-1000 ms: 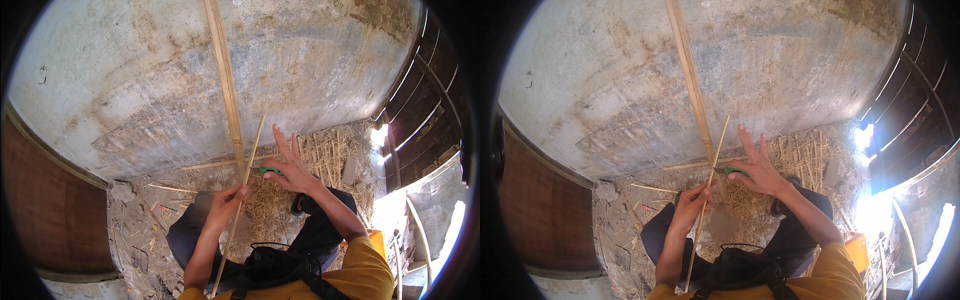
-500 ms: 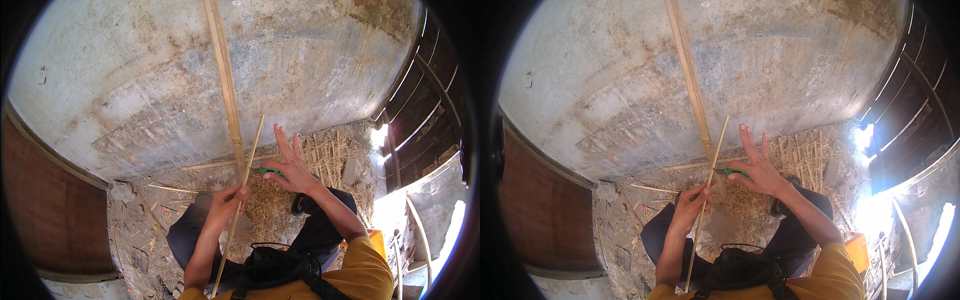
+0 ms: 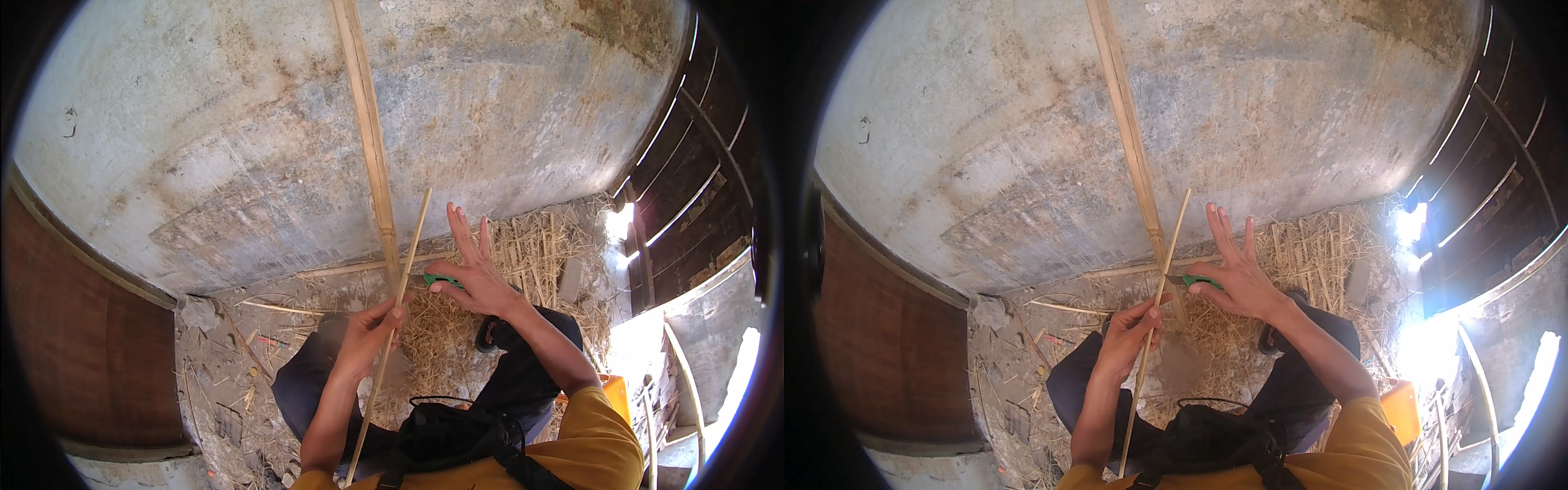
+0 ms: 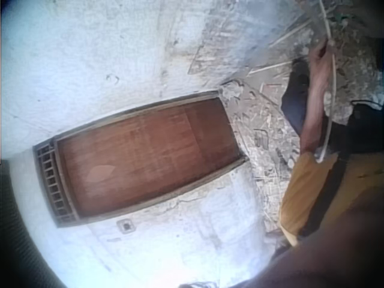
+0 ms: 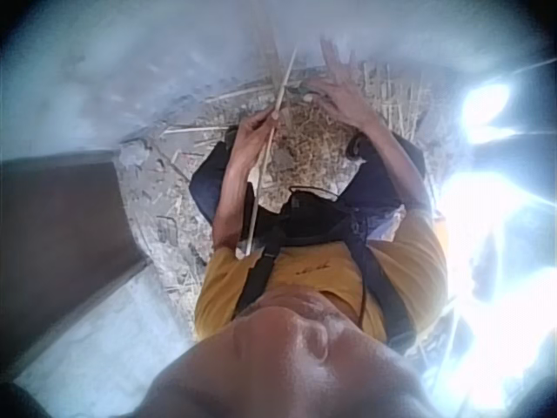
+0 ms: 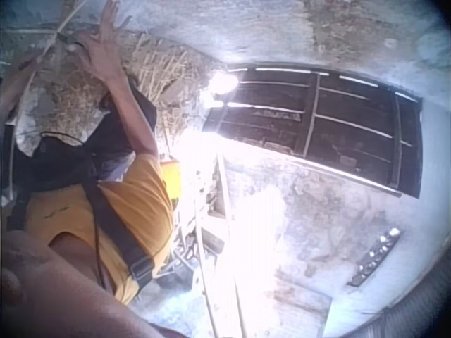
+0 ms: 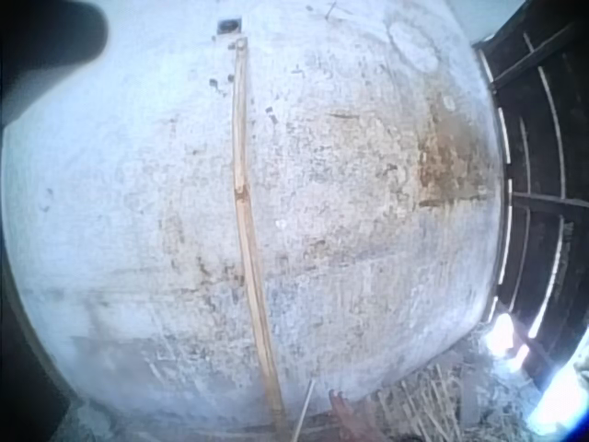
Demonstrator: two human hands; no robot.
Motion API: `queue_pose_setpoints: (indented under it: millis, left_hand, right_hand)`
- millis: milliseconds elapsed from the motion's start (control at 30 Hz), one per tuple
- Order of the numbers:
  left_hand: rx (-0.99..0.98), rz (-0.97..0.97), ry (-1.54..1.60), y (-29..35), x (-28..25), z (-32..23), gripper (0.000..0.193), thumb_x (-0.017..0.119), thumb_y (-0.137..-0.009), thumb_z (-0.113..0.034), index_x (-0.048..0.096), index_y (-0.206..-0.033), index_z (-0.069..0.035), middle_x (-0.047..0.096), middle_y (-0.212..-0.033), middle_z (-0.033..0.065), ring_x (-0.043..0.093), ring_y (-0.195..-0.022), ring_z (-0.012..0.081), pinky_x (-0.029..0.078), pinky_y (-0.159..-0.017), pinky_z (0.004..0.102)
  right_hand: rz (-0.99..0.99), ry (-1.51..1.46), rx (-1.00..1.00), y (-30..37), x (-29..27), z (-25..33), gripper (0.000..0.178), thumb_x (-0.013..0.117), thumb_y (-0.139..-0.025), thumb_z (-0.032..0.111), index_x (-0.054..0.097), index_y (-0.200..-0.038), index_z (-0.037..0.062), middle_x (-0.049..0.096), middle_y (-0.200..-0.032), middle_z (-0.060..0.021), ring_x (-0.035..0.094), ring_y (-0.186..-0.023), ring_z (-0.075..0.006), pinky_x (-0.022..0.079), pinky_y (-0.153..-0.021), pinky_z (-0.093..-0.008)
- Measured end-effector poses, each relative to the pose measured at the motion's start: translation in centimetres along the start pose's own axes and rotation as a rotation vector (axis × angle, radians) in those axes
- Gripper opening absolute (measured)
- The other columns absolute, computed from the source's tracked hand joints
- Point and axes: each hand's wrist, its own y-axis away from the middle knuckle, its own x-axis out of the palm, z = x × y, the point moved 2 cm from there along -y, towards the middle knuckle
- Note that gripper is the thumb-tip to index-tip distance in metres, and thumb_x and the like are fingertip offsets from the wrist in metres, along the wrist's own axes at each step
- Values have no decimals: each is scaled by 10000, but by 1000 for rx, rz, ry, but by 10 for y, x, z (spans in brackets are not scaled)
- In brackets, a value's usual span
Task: The person shaves thin strips of bamboo using a small hand tool while holding the sticks between their knees and against their body.
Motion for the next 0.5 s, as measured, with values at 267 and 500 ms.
queue_pose_setpoints:
  millis: [267,500]
  left_hand:
    - [7,5,1,0,0,0,464,660,-1095,-287,635,-1458,1,561,-798,-55,523,-653,56,419,-571,248]
    - [4,4,1,0,0,0,467,665,-1093,-291,637,-1458,-1,563,-798,-54,527,-656,57,419,-571,249]
  right_hand:
    - [2,4,3,1,0,-1,315,674,-1009,465,763,-1151,197,-29,-1771,-282,-7,-1630,-515,-28,-1221,-780]
    - [3,3,3,0,0,0,337,661,-1012,482,763,-1152,193,-27,-1773,-276,-7,-1632,-509,-20,-1222,-781]
